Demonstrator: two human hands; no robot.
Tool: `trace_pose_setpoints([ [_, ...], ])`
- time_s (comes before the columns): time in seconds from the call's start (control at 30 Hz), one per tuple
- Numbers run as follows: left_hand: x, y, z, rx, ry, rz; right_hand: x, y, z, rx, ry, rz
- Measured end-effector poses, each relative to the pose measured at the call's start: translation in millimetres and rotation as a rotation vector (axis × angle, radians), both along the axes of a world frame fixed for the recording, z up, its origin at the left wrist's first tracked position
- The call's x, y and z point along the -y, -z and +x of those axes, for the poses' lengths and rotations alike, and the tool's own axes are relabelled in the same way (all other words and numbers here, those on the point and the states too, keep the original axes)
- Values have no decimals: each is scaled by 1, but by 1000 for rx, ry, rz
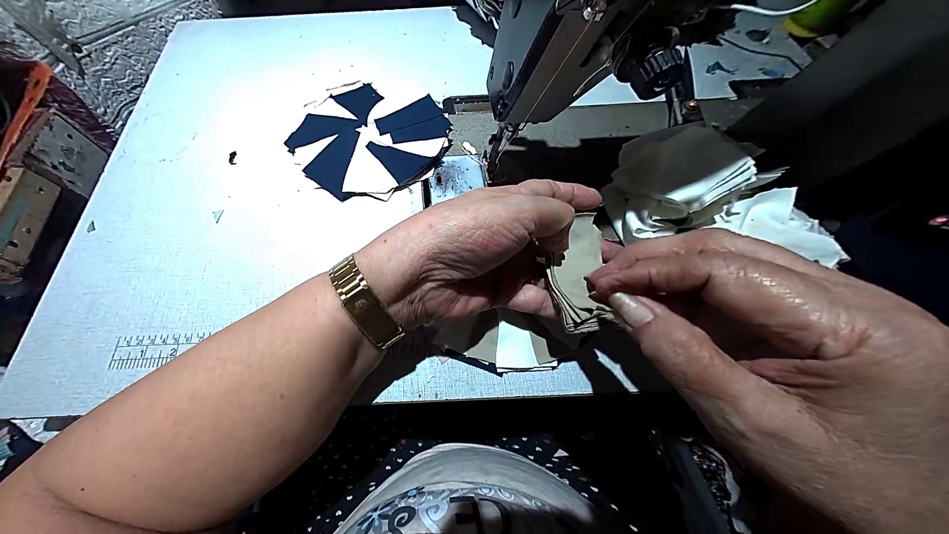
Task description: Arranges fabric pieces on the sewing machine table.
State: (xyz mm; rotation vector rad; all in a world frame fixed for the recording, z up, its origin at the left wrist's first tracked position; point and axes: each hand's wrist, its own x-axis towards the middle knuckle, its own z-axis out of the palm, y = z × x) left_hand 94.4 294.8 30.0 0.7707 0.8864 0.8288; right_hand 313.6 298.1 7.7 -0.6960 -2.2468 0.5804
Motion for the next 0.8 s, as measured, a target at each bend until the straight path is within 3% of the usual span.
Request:
trace_pose_setpoints([
  [0.5, 0, 1, 0, 22, 45, 14, 3, 0, -3, 9, 78, 19],
  [0.8, -2, 6, -5, 112, 142, 80, -9, 7, 3, -475, 105, -421],
])
